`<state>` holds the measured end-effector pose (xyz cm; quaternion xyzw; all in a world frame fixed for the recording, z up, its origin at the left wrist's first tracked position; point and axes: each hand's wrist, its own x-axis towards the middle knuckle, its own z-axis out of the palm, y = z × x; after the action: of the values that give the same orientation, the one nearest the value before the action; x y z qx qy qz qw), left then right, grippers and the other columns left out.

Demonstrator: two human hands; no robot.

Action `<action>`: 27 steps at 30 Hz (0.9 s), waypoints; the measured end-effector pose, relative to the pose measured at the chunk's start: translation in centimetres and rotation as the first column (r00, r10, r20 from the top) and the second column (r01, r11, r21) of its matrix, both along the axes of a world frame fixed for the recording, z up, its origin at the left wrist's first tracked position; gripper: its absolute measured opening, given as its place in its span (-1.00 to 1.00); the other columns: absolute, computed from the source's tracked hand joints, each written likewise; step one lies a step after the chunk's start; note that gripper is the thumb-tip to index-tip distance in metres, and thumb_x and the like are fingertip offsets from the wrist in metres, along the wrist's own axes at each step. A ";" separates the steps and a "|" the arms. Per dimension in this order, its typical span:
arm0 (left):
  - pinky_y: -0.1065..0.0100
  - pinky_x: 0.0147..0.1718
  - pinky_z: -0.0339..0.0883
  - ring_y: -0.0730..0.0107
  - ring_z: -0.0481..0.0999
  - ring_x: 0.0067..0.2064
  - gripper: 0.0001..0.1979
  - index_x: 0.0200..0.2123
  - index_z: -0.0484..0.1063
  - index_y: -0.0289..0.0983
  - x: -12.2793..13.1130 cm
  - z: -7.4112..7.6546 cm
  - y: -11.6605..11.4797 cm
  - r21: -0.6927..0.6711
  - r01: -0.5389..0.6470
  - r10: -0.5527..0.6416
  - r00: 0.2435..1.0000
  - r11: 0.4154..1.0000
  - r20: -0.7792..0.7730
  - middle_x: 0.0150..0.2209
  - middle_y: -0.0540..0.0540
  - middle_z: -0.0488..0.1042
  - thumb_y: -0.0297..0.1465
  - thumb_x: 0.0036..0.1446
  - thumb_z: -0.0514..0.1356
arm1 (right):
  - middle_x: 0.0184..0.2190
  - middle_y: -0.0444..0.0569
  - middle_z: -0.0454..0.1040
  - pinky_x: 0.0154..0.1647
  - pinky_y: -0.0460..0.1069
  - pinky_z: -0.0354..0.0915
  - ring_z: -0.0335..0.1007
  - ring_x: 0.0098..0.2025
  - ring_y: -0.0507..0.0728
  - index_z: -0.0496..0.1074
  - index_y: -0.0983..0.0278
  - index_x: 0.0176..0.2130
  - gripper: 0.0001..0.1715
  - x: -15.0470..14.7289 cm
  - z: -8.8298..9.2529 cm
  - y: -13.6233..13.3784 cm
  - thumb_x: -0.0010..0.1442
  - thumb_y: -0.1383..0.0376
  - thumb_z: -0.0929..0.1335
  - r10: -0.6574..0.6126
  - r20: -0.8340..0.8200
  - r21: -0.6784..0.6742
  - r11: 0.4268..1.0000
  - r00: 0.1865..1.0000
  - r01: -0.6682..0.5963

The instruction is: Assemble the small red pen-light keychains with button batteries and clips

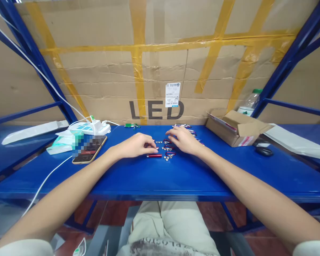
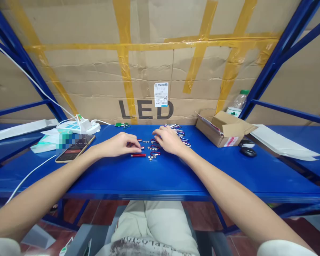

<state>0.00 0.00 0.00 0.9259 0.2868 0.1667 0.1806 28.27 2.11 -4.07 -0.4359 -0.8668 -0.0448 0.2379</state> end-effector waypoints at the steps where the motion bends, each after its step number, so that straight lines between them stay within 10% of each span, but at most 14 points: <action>1: 0.30 -0.18 0.37 0.25 0.62 -0.21 -0.68 -0.15 0.73 -0.18 0.2 0.0 -0.3 -0.001 0.023 -0.023 1.000 1.000 -0.020 -0.18 -0.13 0.68 -0.09 0.39 0.30 | 0.06 0.16 0.63 0.25 0.22 0.29 0.47 0.16 0.34 0.60 0.22 0.08 -0.66 -0.1 0.0 0.0 0.54 0.27 0.27 -0.006 0.002 -0.002 1.000 1.000 0.006; 27: 0.38 -0.38 0.26 0.40 0.44 -0.39 -0.66 -0.32 0.57 -0.24 0.4 -0.4 -0.5 -0.211 0.027 -0.044 0.996 0.977 -0.074 -0.40 0.00 0.52 -0.08 0.22 0.43 | 0.04 0.14 0.65 0.24 0.21 0.33 0.50 0.15 0.33 0.62 0.24 0.06 -0.70 0.0 0.0 -0.1 0.53 0.27 0.31 -0.015 0.008 -0.024 1.000 1.000 0.015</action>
<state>0.41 -0.49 -0.35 0.9126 0.2930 0.0960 0.2687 28.27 2.04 -4.06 -0.4451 -0.8650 -0.0377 0.2287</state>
